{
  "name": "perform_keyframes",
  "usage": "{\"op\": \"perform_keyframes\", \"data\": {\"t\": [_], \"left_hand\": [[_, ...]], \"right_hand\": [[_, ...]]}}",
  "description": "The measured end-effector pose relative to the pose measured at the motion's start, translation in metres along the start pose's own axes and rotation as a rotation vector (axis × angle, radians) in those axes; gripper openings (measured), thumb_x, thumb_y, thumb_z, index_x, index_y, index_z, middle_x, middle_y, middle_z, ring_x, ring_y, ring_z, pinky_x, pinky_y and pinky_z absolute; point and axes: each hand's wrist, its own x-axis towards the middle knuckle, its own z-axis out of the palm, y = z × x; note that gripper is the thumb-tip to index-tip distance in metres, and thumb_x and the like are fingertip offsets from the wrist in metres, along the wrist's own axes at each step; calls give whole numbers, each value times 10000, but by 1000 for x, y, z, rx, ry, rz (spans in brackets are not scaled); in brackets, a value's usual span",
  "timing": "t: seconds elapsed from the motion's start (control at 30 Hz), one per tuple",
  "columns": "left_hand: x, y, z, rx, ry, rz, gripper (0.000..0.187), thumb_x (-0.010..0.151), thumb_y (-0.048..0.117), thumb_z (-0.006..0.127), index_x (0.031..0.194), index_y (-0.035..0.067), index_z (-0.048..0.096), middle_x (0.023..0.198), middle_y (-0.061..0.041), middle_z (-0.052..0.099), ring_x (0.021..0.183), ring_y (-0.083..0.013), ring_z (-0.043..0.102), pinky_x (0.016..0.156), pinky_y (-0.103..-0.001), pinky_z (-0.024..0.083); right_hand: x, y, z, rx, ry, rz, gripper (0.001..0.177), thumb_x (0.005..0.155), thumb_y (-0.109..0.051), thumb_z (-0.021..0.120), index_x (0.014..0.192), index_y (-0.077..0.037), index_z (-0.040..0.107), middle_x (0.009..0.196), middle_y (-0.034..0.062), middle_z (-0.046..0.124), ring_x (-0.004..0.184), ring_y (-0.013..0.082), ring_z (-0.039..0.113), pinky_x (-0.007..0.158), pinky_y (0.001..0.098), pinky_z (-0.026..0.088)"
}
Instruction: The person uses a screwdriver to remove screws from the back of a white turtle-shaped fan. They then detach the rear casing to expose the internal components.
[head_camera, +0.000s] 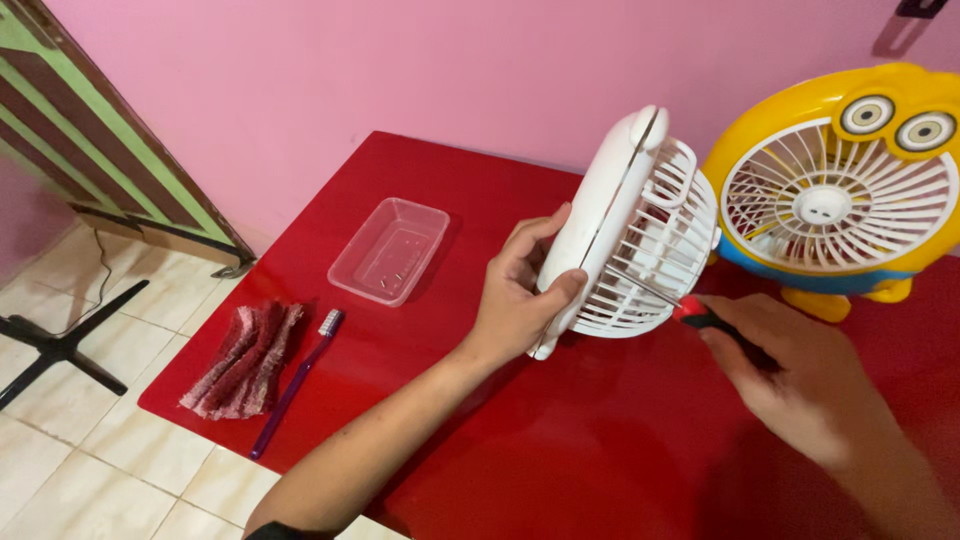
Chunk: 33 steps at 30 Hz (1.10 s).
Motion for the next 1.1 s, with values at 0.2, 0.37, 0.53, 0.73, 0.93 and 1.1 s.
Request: {"op": "perform_keyframes", "data": {"t": [0.2, 0.37, 0.53, 0.73, 0.93, 1.1], "left_hand": [[8, 3, 0, -93, -35, -66, 609, 910, -13, 714, 1457, 25, 450, 1227, -166, 657, 1099, -182, 668, 958, -360, 592], [14, 5, -3, -169, -85, -114, 614, 881, -45, 739, 1400, 29, 421, 1230, -171, 656, 1093, -187, 673, 947, -370, 605], [12, 1, -5, -218, -139, -122, 625, 906, -6, 767, 1407, 42, 396, 1248, -197, 676, 1158, -199, 676, 994, -382, 604], [12, 1, -16, -348, -153, -198, 633, 912, 22, 750, 1452, 38, 420, 1266, -179, 685, 1170, -212, 682, 985, -392, 600], [21, 1, -22, -321, -279, -132, 724, 857, -108, 719, 1460, 31, 344, 1457, -148, 437, 1318, -244, 580, 1123, -413, 532], [30, 9, -23, -160, -362, -185, 975, 766, -96, 689, 1589, 91, 202, 1408, -112, 397, 1335, -228, 519, 1131, -413, 507]], "right_hand": [[0, 2, 2, -126, 139, -176, 429, 789, -193, 793, 1180, -57, 680, 1009, 117, 647, 832, 243, 650, 705, 324, 512], [3, 11, 5, 21, 26, 90, 348, 869, -147, 767, 1212, -102, 731, 954, 44, 695, 789, 219, 630, 670, 334, 539], [3, 18, 7, -62, 145, -169, 356, 777, -176, 798, 1090, -59, 674, 996, 93, 693, 906, 245, 673, 768, 321, 522], [5, 24, 10, 21, 93, -91, 356, 833, -117, 741, 1180, -51, 696, 1003, 78, 737, 854, 198, 715, 737, 301, 551], [4, 26, 5, -3, 107, -175, 395, 767, -135, 781, 1141, -43, 694, 1003, 89, 728, 864, 199, 697, 722, 285, 537], [7, 22, 6, 8, 83, -12, 418, 739, -121, 803, 1143, -67, 711, 924, 62, 728, 787, 188, 661, 662, 291, 534]]}}
